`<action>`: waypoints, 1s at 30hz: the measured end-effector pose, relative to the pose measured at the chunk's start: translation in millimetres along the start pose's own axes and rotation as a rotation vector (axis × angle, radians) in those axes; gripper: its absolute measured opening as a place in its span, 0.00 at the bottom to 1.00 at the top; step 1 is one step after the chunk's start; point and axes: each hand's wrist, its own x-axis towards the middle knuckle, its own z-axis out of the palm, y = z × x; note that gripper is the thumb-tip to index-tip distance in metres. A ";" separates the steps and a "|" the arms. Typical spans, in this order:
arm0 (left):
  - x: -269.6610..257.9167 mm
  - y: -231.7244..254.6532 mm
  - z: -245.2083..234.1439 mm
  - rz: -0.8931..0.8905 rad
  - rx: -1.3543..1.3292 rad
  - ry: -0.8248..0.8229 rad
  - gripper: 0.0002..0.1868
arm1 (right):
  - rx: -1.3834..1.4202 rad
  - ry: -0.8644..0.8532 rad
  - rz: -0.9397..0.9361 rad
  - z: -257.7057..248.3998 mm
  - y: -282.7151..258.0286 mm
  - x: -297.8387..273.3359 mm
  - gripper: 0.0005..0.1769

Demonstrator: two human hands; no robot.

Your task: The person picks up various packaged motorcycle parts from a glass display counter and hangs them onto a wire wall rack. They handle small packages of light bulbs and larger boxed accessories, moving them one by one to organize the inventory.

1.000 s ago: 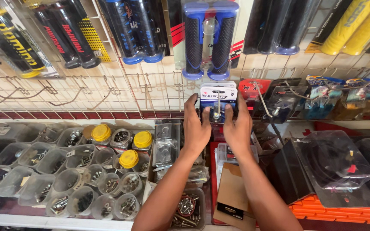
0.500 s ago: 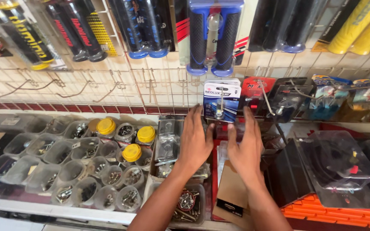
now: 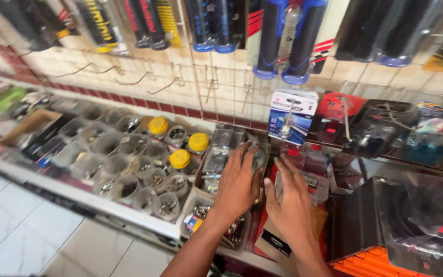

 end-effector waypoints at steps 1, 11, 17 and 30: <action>-4.6 1.3 -1.0 -0.009 0.023 0.005 0.30 | -0.008 -0.034 0.011 0.0 0.7 -3.0 0.28; -61.5 12.7 -19.0 -0.197 0.179 0.074 0.31 | 0.192 -0.244 -0.154 6.4 -9.9 -31.1 0.29; -101.1 19.5 -40.9 -0.275 0.255 0.147 0.29 | 0.281 -0.307 -0.274 23.6 -20.9 -49.4 0.27; -209.6 36.0 -121.7 -0.508 0.469 0.358 0.26 | 0.458 -0.504 -0.473 93.4 -79.4 -104.5 0.27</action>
